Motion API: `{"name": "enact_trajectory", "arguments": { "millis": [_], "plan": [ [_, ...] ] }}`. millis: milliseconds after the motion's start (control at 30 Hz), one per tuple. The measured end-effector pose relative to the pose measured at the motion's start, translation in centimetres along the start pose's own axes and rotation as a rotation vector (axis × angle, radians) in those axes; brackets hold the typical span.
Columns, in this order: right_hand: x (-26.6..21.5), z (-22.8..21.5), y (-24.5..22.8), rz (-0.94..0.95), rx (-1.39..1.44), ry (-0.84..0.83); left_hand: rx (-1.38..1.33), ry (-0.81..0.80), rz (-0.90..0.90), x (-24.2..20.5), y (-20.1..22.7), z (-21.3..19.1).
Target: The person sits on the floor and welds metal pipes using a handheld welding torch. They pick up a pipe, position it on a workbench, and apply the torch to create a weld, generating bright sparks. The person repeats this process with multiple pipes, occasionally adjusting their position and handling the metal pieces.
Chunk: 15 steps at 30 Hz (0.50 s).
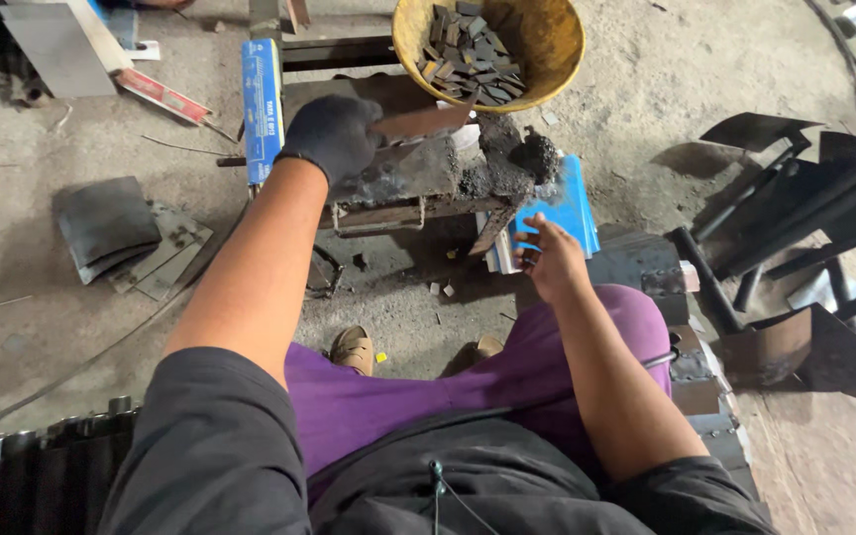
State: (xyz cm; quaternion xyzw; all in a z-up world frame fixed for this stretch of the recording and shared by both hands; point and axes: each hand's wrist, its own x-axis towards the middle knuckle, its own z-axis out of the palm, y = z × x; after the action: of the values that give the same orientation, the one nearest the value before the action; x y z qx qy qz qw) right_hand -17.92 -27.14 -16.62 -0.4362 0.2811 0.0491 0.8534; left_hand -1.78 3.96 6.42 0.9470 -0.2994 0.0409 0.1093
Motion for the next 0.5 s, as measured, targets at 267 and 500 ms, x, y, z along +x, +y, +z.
{"name": "enact_trajectory", "arguments": {
  "millis": [267, 500],
  "plan": [
    [0.1, -1.4, -1.3, -0.003, 0.0, 0.058, 0.039, -0.248, 0.085, -5.0, 2.7, -4.0],
    [-0.4, -0.4, -0.8, -0.014, -0.135, 0.055, 0.314, -0.098, -0.016, -8.6, -1.6, 2.2]
  ]
}}
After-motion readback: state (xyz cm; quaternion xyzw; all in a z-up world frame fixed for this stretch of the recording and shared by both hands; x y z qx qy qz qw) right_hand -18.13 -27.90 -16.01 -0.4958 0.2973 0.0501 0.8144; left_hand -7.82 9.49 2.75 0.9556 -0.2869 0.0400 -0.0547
